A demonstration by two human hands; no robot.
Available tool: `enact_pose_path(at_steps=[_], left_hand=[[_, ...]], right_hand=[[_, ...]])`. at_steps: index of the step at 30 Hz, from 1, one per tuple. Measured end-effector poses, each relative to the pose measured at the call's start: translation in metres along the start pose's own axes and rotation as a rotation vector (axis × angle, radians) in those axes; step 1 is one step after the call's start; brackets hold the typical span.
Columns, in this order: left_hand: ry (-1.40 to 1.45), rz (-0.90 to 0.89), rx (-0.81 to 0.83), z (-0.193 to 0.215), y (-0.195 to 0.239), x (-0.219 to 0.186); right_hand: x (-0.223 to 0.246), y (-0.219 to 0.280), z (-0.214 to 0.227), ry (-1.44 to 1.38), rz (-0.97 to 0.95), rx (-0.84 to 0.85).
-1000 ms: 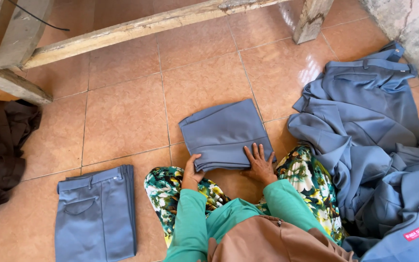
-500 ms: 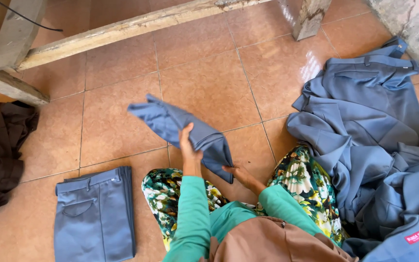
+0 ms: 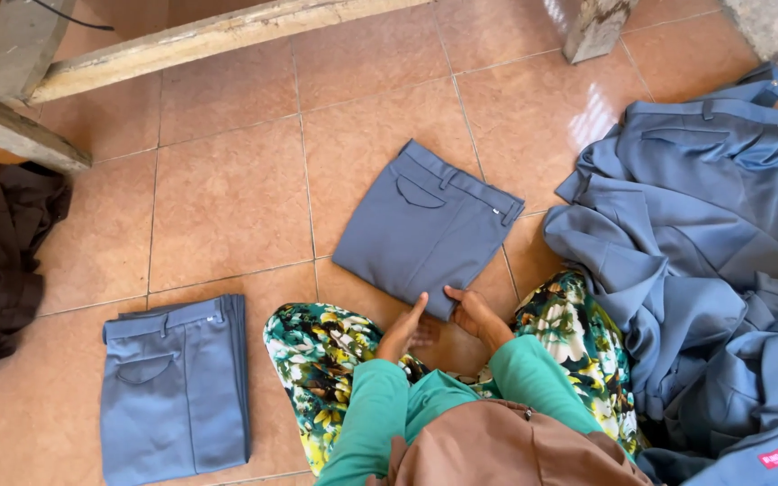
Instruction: The person sits on a tiled floor and folds several pairs of grey trousers by hand. They smooth each pair, fold the legs together, and then fold the garment into a compact rectangle before stacking it with the others.
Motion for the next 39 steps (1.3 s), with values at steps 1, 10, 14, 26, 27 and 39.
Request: enact_pose_path(at_steps=[1,10,14,26,27,39], left_hand=[[0.008,0.004,-0.001,-0.011,0.006,-0.01],[0.701,-0.307,-0.375,-0.02,-0.027,0.0],[0.763,-0.276,-0.295,-0.003,-0.005,0.016],[0.882,-0.511,-0.047,0.048,0.09,-0.08],[0.819,-0.515,0.035,0.059,0.113,-0.102],[0.975,-1.006,-0.716,0.311,0.303,-0.024]], right_hand=[[-0.004,-0.005,0.003,0.006,-0.006,-0.003],[-0.006,-0.046,0.051,-0.005,0.074,-0.203],[0.031,-0.073,0.077,-0.095,0.188,-0.301],[0.148,-0.049,0.016,0.021,0.433,-0.333],[0.162,-0.039,-0.011,0.038,0.488,-0.291],[-0.001,-0.03,-0.424,0.393,0.361,0.558]])
Point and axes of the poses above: each hand's wrist, its own y-axis away from the middle knuckle, its own z-axis out of the back of the hand, x = y × z, the point moved 4 cm from there along -y, towards the middle knuckle, and after that the axes turned 1 degree about -x, right-handed, at the moved point
